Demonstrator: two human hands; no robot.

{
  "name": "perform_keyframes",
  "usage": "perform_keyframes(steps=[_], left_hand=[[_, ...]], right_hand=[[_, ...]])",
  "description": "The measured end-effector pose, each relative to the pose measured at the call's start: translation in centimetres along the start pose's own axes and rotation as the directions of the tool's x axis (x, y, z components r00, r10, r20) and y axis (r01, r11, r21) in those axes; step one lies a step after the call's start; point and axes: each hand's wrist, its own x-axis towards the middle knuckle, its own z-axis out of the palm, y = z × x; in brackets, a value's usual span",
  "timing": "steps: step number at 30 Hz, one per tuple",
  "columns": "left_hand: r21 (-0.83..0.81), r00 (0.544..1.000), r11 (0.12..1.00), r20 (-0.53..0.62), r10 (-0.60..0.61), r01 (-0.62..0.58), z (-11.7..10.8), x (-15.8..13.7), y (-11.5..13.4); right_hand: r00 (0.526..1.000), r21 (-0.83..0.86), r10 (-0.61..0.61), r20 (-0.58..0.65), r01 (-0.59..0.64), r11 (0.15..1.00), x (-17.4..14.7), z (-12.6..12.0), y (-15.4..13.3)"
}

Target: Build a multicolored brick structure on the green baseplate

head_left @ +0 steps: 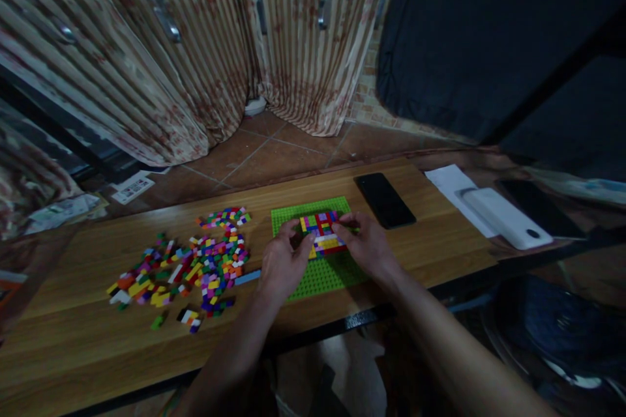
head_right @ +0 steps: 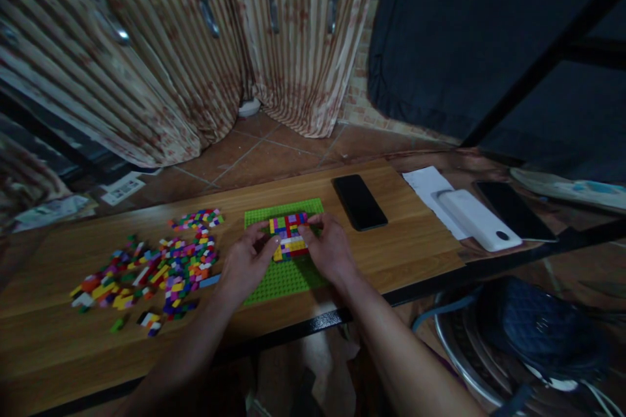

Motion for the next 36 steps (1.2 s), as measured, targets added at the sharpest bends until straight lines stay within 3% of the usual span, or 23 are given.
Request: perform_keyframes(steps=[6, 26, 36], left_hand=[[0.057, 0.999, 0.998, -0.017, -0.03, 0.031, 0.3, 0.1, 0.1], [-0.029, 0.993, 0.994, -0.052, -0.108, 0.106, 1.2, 0.2, 0.1], [-0.231, 0.992, 0.97, -0.08, -0.097, 0.076, 0.9, 0.4, -1.1]], right_hand=[[1.0, -0.085, 0.014, -0.007, -0.015, 0.996, -0.3, 0.6, -0.7], [0.999, -0.026, -0.027, -0.024, 0.026, 0.999, -0.8, 1.2, -0.9], [0.998, 0.059, 0.031, 0.056, -0.034, 0.998, -0.4, 0.1, -0.6]])
